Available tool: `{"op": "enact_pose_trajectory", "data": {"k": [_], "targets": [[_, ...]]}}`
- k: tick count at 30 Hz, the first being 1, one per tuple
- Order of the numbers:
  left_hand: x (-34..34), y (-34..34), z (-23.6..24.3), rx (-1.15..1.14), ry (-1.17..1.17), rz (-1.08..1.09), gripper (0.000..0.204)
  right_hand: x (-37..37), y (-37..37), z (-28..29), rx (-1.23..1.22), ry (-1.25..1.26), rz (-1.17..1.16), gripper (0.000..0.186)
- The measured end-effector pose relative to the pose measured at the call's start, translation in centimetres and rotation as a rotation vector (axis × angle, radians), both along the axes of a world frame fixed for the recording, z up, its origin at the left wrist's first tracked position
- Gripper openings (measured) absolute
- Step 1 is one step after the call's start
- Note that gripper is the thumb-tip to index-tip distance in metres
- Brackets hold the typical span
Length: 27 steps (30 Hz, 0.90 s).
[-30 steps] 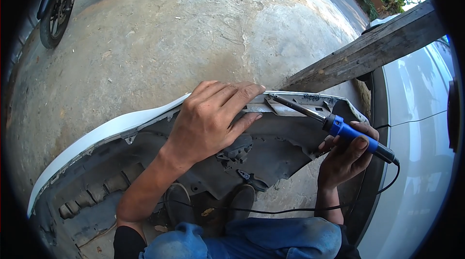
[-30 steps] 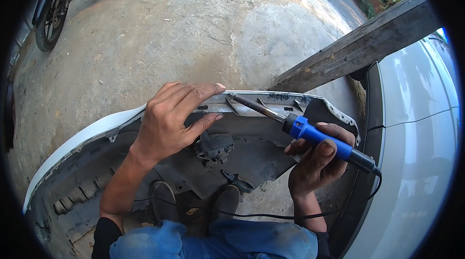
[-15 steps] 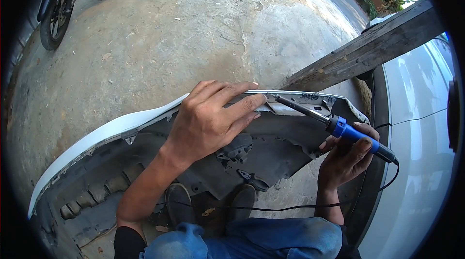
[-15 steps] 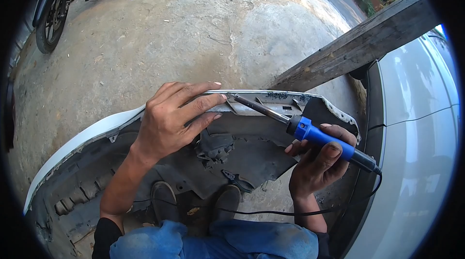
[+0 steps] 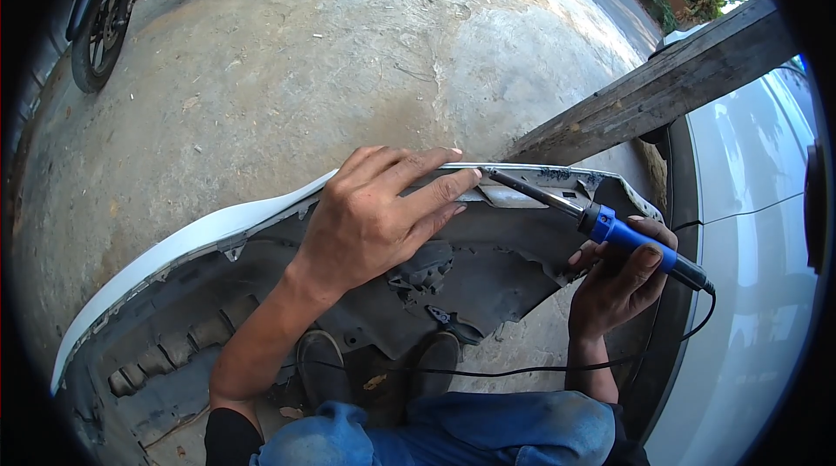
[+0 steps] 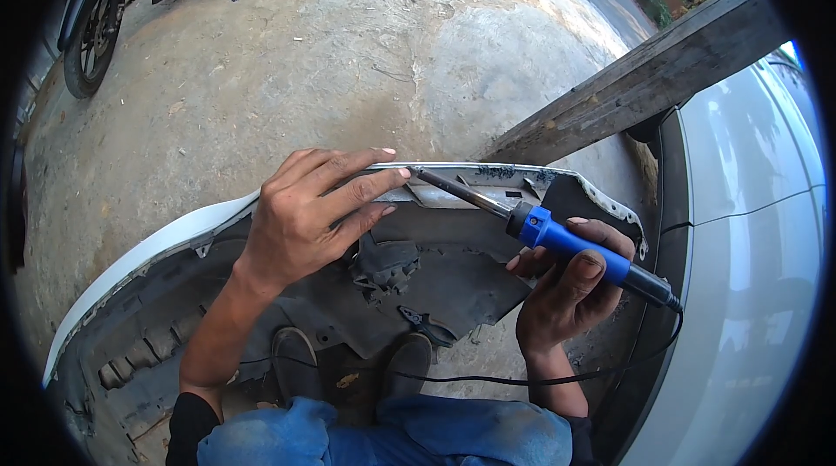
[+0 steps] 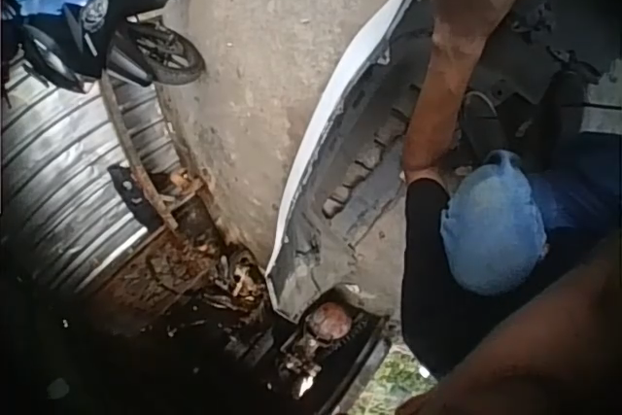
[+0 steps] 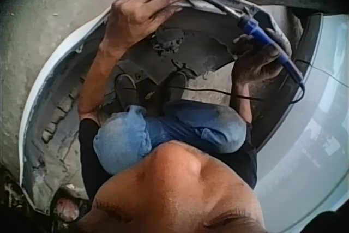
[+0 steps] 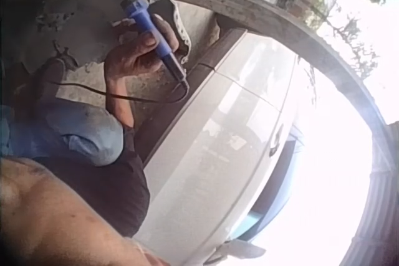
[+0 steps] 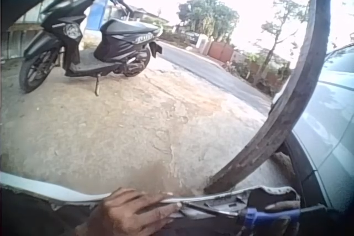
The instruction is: Repairing a white car bumper using a soldering iron to weld plastic and pliers to adjust clips.
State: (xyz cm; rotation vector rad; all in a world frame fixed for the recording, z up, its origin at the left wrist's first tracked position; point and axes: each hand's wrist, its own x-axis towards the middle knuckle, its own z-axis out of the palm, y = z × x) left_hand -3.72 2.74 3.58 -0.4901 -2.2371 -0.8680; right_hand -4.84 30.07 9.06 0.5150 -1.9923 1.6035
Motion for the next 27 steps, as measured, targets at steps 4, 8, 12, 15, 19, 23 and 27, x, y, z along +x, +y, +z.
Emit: {"op": "enact_pose_trajectory", "data": {"k": [4,8,12,15,19,23,27], "targets": [[-0.08,0.01,-0.01,-0.003,0.001,-0.002,0.048,-0.08,-0.09,0.26,0.005,0.008,-0.028,0.053],[-0.02,-0.13,0.05,-0.011,-0.002,-0.004,0.048,-0.16,-0.29,0.34,0.014,0.017,-0.016,0.052],[-0.07,-0.09,0.01,-0.010,0.002,-0.007,0.048,-0.23,0.11,0.33,0.021,0.029,0.012,0.051],[-0.10,-0.14,-0.05,-0.005,0.004,-0.012,0.048,-0.17,0.06,0.56,0.026,0.025,0.002,0.051],[-0.07,-0.15,-0.08,-0.007,0.004,-0.016,0.048,-0.29,0.17,0.52,0.027,0.007,0.017,0.051],[0.02,-0.18,0.01,-0.009,-0.003,-0.014,0.048,-0.26,0.03,0.40,0.026,0.019,0.012,0.052],[-0.10,-0.16,0.07,-0.016,0.013,-0.014,0.048,-0.32,0.18,0.42,0.028,0.020,-0.001,0.053]]}}
